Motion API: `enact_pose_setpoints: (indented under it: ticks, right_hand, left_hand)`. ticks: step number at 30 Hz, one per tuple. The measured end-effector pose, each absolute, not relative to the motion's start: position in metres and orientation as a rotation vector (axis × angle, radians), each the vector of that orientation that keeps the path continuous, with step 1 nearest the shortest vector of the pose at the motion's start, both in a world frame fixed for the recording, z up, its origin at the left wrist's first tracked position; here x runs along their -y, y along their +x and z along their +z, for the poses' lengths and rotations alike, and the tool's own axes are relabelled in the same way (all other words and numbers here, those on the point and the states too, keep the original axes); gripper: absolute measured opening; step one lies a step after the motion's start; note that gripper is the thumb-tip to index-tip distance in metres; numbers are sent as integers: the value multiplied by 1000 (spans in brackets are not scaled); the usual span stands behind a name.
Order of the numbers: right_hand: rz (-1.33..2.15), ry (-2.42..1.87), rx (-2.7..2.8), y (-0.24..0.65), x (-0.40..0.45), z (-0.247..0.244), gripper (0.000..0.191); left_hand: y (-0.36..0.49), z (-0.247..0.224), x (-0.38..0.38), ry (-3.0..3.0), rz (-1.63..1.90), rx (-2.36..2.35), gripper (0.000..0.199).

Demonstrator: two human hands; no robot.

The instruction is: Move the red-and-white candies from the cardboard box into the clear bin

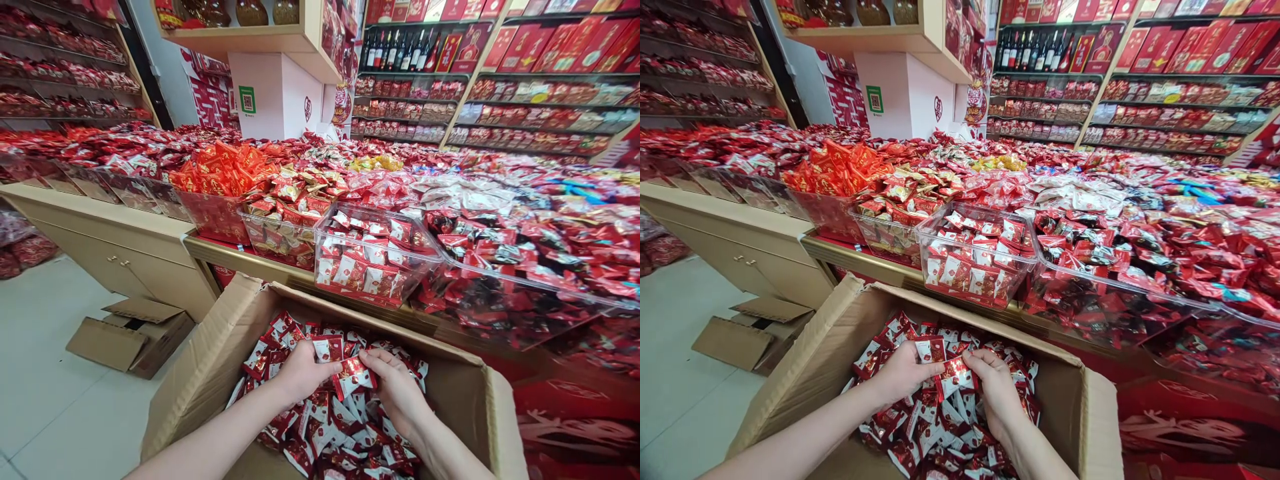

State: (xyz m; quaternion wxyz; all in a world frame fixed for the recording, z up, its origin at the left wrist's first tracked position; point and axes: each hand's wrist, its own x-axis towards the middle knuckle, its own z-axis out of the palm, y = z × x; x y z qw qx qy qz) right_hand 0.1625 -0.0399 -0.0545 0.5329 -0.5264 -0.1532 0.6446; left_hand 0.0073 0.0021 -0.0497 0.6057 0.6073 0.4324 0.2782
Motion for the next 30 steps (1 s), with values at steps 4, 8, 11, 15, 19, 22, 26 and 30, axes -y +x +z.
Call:
enact_pose_setpoints:
  ticks: [4, 8, 11, 15, 19, 22, 26, 30]
  right_hand:
    - [1596, -1214, 356, 163, 41, -56, 24]
    - [1498, -1341, 577, 162, 42, -61, 29]
    - [1429, -1365, 638, 162, 42, -60, 29]
    - [1439, -1305, 564, 164, 42, -57, 24]
    - [1531, -1155, 613, 166, 43, -58, 23]
    - [1596, -1148, 678, 166, 44, -59, 28]
    - [1613, -1216, 704, 165, 47, -57, 32]
    - [1603, -1253, 663, 163, 48, -52, 54]
  left_hand:
    - [7, -56, -4, 1339, 662, -1008, 29]
    - [7, -52, 0, 1122, 704, -1003, 27]
    - [8, -49, 5, 878, 722, -979, 25]
    - [10, -50, 10, 804, 692, -980, 29]
    - [10, -51, 8, 849, 737, -1049, 25]
    - [8, -49, 4, 936, 771, -1078, 21]
    - [6, -43, -1, 1070, 790, -1125, 17]
    - [5, -38, -1, 1123, 767, -1141, 17]
